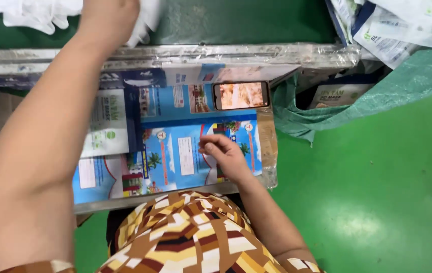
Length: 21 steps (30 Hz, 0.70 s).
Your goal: Packing several face masks into a small plastic retail bag.
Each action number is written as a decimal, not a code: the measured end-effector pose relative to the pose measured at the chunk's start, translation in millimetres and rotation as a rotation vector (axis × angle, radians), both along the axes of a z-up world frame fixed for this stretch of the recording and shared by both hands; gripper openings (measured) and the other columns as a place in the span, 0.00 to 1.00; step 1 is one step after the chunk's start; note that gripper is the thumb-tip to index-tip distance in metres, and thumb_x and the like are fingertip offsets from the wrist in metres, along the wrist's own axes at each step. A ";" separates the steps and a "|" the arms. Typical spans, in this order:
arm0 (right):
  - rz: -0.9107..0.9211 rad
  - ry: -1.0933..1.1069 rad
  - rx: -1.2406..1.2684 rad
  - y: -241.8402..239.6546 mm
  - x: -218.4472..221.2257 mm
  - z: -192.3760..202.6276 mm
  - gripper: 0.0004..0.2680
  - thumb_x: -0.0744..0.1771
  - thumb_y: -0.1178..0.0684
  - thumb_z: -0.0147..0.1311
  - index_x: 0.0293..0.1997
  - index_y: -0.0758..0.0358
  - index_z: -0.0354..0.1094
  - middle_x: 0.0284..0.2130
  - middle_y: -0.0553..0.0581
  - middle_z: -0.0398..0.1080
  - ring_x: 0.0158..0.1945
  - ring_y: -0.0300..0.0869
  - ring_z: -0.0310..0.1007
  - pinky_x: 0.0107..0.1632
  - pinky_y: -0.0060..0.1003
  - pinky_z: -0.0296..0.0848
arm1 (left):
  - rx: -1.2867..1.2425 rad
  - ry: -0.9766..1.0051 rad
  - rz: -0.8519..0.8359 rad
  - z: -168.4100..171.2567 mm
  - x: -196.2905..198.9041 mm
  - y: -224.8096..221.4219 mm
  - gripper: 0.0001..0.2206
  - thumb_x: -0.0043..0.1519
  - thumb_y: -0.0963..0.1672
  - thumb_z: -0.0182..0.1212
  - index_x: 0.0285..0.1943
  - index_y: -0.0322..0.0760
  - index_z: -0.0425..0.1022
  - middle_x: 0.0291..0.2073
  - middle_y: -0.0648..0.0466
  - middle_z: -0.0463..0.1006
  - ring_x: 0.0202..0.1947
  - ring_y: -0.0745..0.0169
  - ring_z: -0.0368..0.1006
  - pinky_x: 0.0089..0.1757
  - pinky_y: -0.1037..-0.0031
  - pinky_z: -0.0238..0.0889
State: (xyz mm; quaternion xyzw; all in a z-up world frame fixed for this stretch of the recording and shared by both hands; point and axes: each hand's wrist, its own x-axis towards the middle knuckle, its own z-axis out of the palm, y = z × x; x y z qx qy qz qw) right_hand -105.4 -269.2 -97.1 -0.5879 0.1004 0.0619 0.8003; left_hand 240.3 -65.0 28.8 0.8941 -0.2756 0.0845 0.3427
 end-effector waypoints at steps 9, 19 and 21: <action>-0.121 0.122 0.359 53.6 47.1 73.6 0.23 0.67 0.54 0.58 0.70 0.60 0.53 0.55 0.54 0.72 0.57 0.40 0.73 0.59 0.41 0.71 | -0.548 0.853 -0.296 -74.4 -210.5 75.5 0.19 0.65 0.40 0.61 0.65 0.31 0.69 0.55 0.49 0.77 0.57 0.62 0.72 0.57 0.68 0.65; 0.049 -0.418 -0.690 68.0 37.2 53.4 0.39 0.58 0.53 0.71 0.72 0.69 0.43 0.61 0.67 0.62 0.64 0.50 0.63 0.63 0.40 0.63 | 0.401 0.343 -0.378 -50.5 -220.6 71.5 0.49 0.48 0.48 0.73 0.79 0.41 0.47 0.76 0.43 0.45 0.76 0.36 0.29 0.65 0.36 0.22; 0.055 -0.311 -0.655 67.1 40.1 26.8 0.30 0.62 0.55 0.69 0.71 0.64 0.54 0.60 0.64 0.68 0.64 0.50 0.69 0.64 0.40 0.67 | 0.292 0.244 -0.336 -42.1 -222.3 66.6 0.46 0.48 0.47 0.72 0.77 0.42 0.50 0.75 0.44 0.49 0.76 0.35 0.34 0.65 0.36 0.24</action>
